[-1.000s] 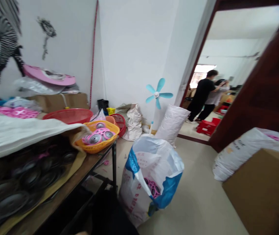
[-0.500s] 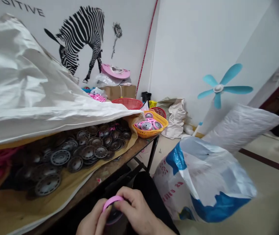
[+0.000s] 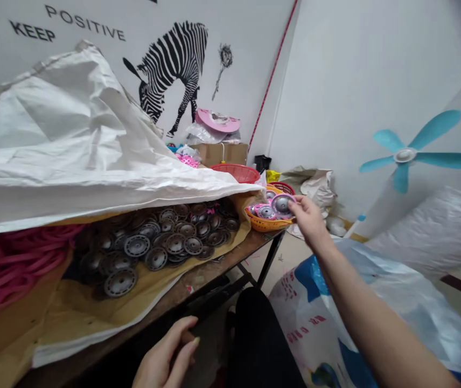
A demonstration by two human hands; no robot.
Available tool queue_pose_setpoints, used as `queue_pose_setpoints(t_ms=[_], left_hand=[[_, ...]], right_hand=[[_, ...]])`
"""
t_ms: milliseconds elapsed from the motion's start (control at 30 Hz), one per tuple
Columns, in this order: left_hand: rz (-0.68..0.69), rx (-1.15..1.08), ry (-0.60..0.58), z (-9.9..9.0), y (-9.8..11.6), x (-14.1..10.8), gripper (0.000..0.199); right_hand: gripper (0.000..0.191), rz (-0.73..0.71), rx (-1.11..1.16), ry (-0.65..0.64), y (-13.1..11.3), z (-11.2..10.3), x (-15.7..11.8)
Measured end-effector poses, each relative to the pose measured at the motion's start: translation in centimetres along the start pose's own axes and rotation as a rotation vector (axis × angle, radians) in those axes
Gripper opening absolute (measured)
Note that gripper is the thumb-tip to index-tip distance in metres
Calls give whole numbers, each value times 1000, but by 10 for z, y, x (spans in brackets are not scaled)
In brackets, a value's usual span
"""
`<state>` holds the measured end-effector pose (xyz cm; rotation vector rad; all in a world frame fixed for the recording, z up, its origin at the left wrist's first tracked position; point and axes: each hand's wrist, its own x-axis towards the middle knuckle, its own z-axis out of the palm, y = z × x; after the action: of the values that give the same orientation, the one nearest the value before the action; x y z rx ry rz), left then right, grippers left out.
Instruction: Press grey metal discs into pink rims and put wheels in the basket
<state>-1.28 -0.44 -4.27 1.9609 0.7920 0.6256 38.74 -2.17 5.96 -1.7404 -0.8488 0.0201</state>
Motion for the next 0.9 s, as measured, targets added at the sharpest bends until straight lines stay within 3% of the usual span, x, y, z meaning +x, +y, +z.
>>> queue_pose_setpoints(t_ms=[133,267,400,533,633,700,800,900], left_hand=[[13,33,47,-6,16,-1,31],[79,114,142,-18,24,3,27],[258,291,266,-35,29,24,24],[339,475,309,-42,38,56,21],[337,520,302,-34,45,70,17],[334,521,277,-25,47,69,18],[322,504,248,-15,48,56,18],[292,478,244,-17,48,37,17]], right_hand=[[28,3,-121,28,11,7,55],[26,-81,-192,72,16,14,57],[32,-243,-144,75,7,30,16],[28,-490,-151,-229,-20,67,-50],[23,-578,-202,-395,-42,99,-91],[21,-618,-235,-464,-54,116,-108],[33,-668,-476,-539,-68,137,-119],[43,-659,-691,-559,-71,152,-121]])
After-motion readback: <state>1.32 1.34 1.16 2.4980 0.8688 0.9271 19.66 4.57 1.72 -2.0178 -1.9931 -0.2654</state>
